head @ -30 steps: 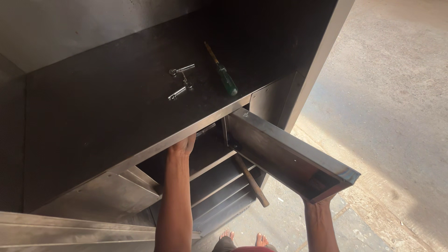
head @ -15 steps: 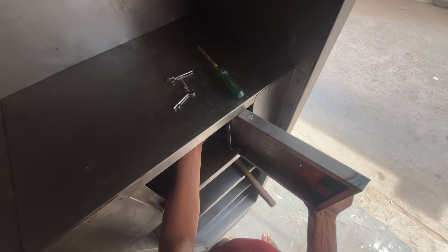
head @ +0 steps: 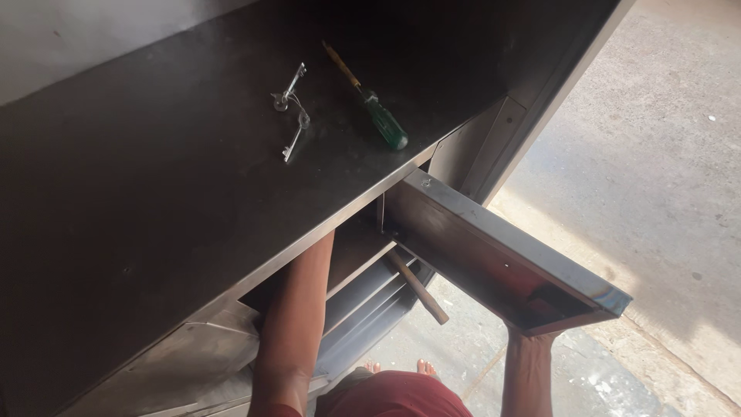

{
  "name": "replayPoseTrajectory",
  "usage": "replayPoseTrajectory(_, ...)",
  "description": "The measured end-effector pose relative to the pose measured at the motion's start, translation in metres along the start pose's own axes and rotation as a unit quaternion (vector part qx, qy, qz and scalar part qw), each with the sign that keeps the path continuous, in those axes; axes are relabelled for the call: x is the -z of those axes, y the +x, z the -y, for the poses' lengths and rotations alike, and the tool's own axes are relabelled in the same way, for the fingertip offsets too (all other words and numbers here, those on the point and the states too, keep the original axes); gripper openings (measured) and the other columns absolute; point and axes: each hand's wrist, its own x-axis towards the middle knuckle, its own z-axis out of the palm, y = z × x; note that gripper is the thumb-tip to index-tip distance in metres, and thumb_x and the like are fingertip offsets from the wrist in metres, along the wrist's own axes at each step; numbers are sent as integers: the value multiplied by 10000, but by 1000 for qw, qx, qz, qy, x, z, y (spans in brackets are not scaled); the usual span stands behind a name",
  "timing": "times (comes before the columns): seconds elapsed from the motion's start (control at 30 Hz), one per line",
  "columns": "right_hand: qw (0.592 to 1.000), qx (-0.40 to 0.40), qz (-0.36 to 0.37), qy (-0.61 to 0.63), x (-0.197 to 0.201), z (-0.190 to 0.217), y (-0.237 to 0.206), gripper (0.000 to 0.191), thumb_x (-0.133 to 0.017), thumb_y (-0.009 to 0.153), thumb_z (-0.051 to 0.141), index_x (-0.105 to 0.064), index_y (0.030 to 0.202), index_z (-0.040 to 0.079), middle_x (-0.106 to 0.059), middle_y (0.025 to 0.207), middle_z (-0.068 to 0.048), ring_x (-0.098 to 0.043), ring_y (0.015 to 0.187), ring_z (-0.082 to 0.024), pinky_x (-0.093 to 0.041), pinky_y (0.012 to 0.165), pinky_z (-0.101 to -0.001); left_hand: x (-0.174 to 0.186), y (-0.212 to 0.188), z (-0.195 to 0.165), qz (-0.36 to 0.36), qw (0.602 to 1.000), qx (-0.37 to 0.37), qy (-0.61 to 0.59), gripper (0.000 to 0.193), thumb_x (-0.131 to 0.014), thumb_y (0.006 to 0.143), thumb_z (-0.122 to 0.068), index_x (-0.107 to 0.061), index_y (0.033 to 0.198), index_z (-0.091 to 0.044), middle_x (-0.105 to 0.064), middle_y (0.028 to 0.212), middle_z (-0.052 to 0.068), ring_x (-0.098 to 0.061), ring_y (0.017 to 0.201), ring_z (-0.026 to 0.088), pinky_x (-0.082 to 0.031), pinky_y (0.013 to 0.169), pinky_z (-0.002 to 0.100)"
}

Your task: The person is assembling a metal cabinet by attaching a drawer front. They use a hammer to tap the metal piece into place and a screwdriver to secure it with screws. The person repeatedly opens and closes the drawer to check the fit and alignment.

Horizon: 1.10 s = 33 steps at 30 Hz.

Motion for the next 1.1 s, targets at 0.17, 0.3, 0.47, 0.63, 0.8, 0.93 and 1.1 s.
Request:
replayPoseTrajectory(0.17, 996, -85, 31, 8, 34, -5, 17, 470, -535, 1121, 391, -560, 1369, -7, -641, 1256, -252, -644, 1168, -379, -547, 1036, -529, 24, 0, -2, -32, 999, 2, -32, 435, -733, 865, -259, -624, 1254, -99, -647, 1251, 6, -610, 1150, 119, -494, 995, 310)
replayPoseTrajectory(0.3, 984, -150, 92, 40, 53, 18, 31, 483, -587, 1101, 373, -545, 1369, -27, -628, 1243, -281, -629, 1168, -397, -537, 1041, -528, 38, -23, -31, -75, 989, 17, -128, 470, -753, 849, -244, -608, 1275, -104, -632, 1264, -5, -599, 1176, 107, -489, 1017, 302)
replayPoseTrajectory(0.47, 911, -268, 313, 28, 26, 85, 66, 611, -713, 986, 370, -520, 1414, -21, -616, 1234, -329, -610, 1185, -450, -509, 1030, -577, 52, -147, -58, -30, 941, 66, -331, 520, -778, 830, -225, -588, 1300, -112, -613, 1281, -19, -585, 1210, 93, -483, 1045, 292)
replayPoseTrajectory(0.63, 824, -240, 486, -164, -34, 111, 88, 907, -923, 760, 299, -472, 1482, -12, -564, 1361, -363, -562, 1290, -480, -434, 1131, -619, 23, -283, -64, 50, 961, 179, -203, 445, -726, 803, -293, -637, 1195, -102, -615, 957, -29, -561, 903, 88, -473, 813, 278)
replayPoseTrajectory(0.8, 742, -197, 537, -349, -99, 111, 13, 959, -1025, 597, 150, -631, 1458, 2, -664, 1325, -312, -628, 1241, -434, -521, 1161, -610, 27, -362, -46, 61, 934, 331, -122, 284, -741, 833, -316, -616, 865, -62, -544, 752, -6, -520, 705, 126, -442, 649, 322)
replayPoseTrajectory(0.93, 627, 179, 583, -486, -158, 37, -83, 851, -1008, 596, 320, -578, 1317, 184, -488, 1396, -154, -544, 1295, -365, -529, 1017, -433, 32, -394, -5, 2, 938, 347, -1, 341, -761, 815, -347, -597, 799, -49, -551, 727, 27, -524, 703, 142, -449, 649, 326)
replayPoseTrajectory(1.1, 563, 370, 577, -461, -212, -99, -141, 676, -980, 729, 219, -618, 1298, 186, -472, 1442, -107, -450, 1393, -417, -456, 1118, -546, 43, -416, 26, -37, 946, 317, 46, 397, -760, 809, -422, -656, 858, -42, -647, 722, 68, -608, 688, 189, -484, 664, 356)
